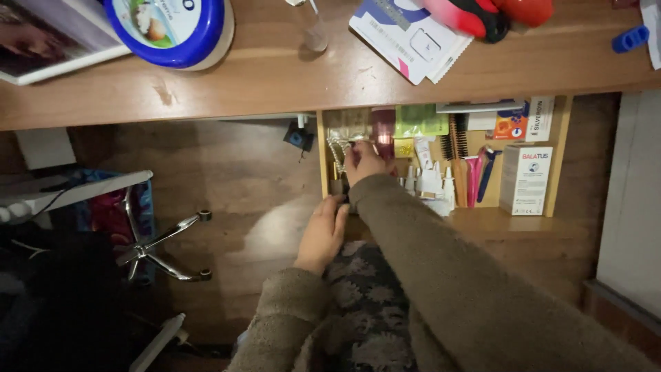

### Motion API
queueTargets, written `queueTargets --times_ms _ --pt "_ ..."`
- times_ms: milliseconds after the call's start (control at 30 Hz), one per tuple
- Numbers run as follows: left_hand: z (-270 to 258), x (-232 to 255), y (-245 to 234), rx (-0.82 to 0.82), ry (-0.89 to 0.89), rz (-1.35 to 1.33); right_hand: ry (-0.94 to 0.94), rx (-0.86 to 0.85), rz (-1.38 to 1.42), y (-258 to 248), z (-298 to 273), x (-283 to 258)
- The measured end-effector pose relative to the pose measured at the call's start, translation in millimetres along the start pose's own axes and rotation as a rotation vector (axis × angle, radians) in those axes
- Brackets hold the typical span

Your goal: The person organizes a cluttered dresser drawer by picking up various cosmetic and personal care items from the drawer and the dresser surface, then placing them back into the drawer. Items handled include small boxes, tubes, and a hairbrush.

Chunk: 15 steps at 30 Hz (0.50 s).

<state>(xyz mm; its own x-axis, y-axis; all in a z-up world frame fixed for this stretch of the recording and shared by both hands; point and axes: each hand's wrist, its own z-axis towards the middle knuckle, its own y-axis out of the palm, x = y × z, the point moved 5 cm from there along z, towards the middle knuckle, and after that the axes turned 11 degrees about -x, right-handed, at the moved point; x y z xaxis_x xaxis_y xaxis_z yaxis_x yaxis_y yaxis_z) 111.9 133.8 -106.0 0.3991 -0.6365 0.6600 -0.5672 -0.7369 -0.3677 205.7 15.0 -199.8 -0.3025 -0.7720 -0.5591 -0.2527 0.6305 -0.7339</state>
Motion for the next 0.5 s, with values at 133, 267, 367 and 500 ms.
queueTargets --times_ms 133,267,367,500 --pt "-4.9 0.2 -7.2 -0.054 -0.074 -0.019 0.015 -0.049 -0.141 10.8 -3.5 10.0" --pt "-4.0 1.3 -4.5 0.024 -0.025 -0.053 -0.037 -0.060 0.029 1.1 -10.0 9.1" --pt "-2.7 -0.3 -1.7 0.056 -0.023 -0.052 -0.051 -0.088 -0.043 14.4 -7.6 19.7" --pt "-1.2 3.5 -0.8 0.086 -0.017 -0.055 0.055 -0.244 -0.187 10.3 2.4 21.2"
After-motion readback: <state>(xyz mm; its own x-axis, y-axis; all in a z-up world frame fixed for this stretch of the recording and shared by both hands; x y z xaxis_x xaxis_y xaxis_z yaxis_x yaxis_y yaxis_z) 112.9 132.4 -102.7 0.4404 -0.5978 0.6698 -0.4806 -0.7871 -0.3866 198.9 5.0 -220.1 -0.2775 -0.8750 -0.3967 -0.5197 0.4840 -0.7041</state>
